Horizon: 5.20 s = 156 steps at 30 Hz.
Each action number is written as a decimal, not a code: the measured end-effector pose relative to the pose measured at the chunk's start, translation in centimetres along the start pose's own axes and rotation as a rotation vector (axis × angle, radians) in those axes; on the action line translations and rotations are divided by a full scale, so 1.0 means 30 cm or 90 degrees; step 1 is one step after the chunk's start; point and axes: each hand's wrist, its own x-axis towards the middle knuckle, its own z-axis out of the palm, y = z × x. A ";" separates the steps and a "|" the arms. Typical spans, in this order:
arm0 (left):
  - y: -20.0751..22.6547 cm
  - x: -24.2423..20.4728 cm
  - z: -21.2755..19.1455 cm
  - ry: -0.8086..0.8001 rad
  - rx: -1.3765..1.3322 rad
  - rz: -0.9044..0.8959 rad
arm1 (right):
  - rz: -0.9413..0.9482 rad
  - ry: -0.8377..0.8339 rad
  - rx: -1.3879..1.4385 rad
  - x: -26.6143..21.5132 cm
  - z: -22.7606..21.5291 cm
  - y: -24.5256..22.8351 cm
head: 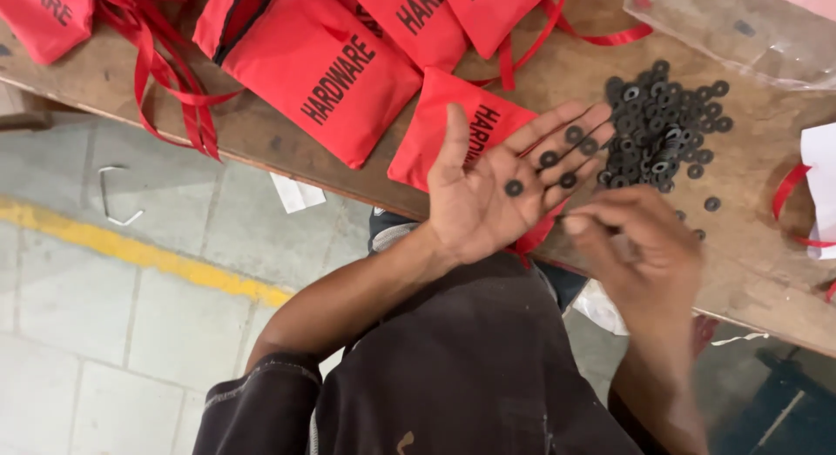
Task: The person counts out black washers and places them into red pouches, then places a small plastic bag of instructional materials into each pouch before zipping them closed.
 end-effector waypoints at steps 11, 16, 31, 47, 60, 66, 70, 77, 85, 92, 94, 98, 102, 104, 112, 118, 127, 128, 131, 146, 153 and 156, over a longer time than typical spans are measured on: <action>-0.009 -0.003 0.068 -0.005 -0.025 0.008 | -0.077 0.165 -0.030 -0.050 0.042 -0.091; 0.009 -0.007 0.081 -0.023 -0.040 -0.013 | -0.054 0.232 0.066 -0.167 0.012 0.000; 0.004 -0.001 0.121 -0.059 -0.066 -0.026 | -0.264 0.021 -0.168 -0.136 0.062 -0.022; 0.001 -0.016 0.111 -0.081 -0.058 -0.022 | -0.287 0.011 -0.273 -0.115 0.092 -0.041; -0.015 -0.030 0.063 -0.017 -0.106 -0.032 | -0.240 0.040 -0.269 -0.094 0.075 -0.018; -0.022 -0.030 0.053 -0.046 -0.014 -0.042 | -0.159 0.092 -0.333 -0.096 0.057 -0.001; -0.034 -0.039 0.037 -0.061 0.033 -0.030 | -0.192 0.061 -0.301 -0.054 0.073 -0.020; -0.028 -0.037 0.001 -0.082 0.031 -0.026 | -0.126 0.084 -0.263 -0.043 0.052 -0.003; -0.040 -0.032 0.000 -0.099 0.050 -0.027 | -0.138 0.069 -0.282 -0.012 0.045 -0.038; -0.037 -0.030 0.038 -0.032 0.027 -0.008 | -0.121 0.309 0.152 -0.087 0.081 0.057; -0.043 -0.018 0.053 -0.024 0.012 -0.010 | -0.095 0.312 0.285 -0.077 0.090 0.055; -0.061 -0.006 0.087 0.009 -0.056 -0.008 | -0.025 0.199 0.563 -0.058 0.106 0.062; -0.093 0.001 0.069 0.023 -0.067 0.005 | 0.034 0.147 0.727 -0.039 0.121 0.072; -0.123 0.004 0.021 0.022 0.020 0.070 | 0.106 0.129 0.856 -0.027 0.125 0.083; -0.307 0.029 -0.063 0.144 0.666 0.331 | 0.259 0.058 0.926 0.044 0.139 0.131; -0.242 0.017 0.102 0.038 0.768 0.383 | 0.220 0.000 0.972 0.040 0.146 0.098; -0.052 -0.050 0.081 0.151 1.293 0.422 | 0.419 0.120 1.132 -0.016 -0.026 0.139; -0.036 -0.057 0.072 0.174 1.435 0.349 | 0.421 0.147 1.124 -0.029 -0.050 0.149; -0.038 -0.048 0.019 0.189 1.571 0.278 | 0.441 0.127 1.049 -0.036 -0.059 0.138; -0.057 -0.093 0.111 0.194 1.580 0.592 | 0.448 -0.141 0.930 0.105 -0.016 -0.042; -0.033 -0.115 0.177 0.167 1.488 0.613 | 0.371 -0.249 0.911 0.199 0.031 -0.111; -0.009 -0.141 0.214 0.211 1.449 0.647 | 0.350 -0.325 0.877 0.235 0.054 -0.223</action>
